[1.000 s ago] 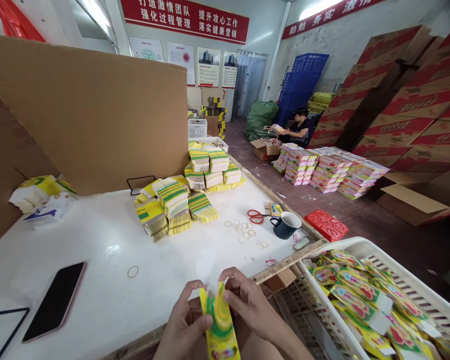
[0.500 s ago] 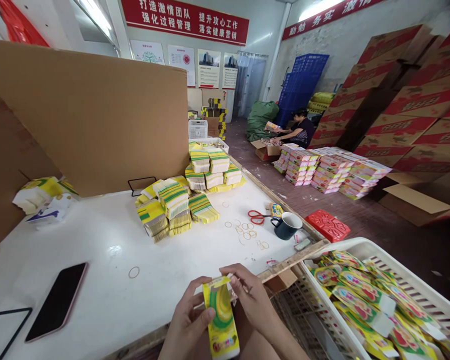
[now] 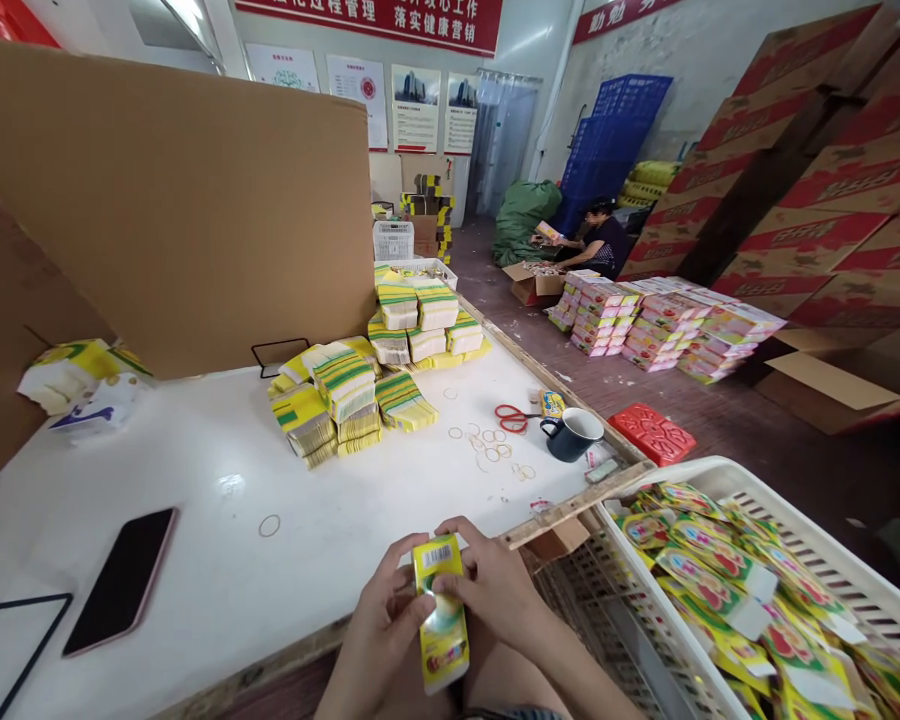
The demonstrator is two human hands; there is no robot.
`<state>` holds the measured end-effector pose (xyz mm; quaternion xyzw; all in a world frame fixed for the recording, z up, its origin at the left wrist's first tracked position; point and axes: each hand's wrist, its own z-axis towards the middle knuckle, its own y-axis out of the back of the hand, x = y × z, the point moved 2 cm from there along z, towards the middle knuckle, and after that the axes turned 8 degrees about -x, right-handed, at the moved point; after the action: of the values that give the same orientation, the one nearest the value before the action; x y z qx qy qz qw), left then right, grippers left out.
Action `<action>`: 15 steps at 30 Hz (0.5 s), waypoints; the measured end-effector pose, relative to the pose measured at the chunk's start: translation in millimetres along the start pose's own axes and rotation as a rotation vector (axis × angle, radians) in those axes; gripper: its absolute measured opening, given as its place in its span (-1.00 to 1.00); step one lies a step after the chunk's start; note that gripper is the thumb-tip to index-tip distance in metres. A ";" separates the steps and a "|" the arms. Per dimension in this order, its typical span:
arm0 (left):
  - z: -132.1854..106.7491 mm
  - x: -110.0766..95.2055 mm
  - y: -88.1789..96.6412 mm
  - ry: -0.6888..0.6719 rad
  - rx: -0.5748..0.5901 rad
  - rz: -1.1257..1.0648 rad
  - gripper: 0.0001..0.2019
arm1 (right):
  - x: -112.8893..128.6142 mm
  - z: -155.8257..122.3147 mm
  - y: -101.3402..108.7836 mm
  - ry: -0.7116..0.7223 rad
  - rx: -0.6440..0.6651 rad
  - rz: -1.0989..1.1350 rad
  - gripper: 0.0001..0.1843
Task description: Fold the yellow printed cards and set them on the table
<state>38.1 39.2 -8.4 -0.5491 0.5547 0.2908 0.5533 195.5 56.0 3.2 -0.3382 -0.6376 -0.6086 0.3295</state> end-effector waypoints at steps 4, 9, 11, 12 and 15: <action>2.2 -1.2 2.5 0.006 -0.013 -0.070 -0.51 | -1.0 -2.6 3.1 0.010 0.003 0.063 -0.60; 6.9 -3.5 -11.6 0.012 -0.038 -0.098 -0.54 | -2.3 -4.0 2.6 0.077 -0.088 0.331 -0.70; 10.5 -3.0 -25.9 -0.009 -0.061 -0.096 -0.59 | -4.4 -4.3 6.4 0.055 -0.115 0.404 -0.71; 12.7 -1.8 -33.1 -0.026 -0.062 -0.094 -0.60 | -7.2 -4.8 13.4 0.048 -0.147 0.404 -0.71; 22.0 4.0 -41.8 -0.113 -0.045 -0.017 -0.52 | -26.2 -11.5 63.8 0.058 -0.406 0.165 -0.70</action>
<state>84.3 48.9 -5.0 -0.5490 0.5113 0.3291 0.5735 263.2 45.6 17.2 -0.4311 -0.4625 -0.7050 0.3214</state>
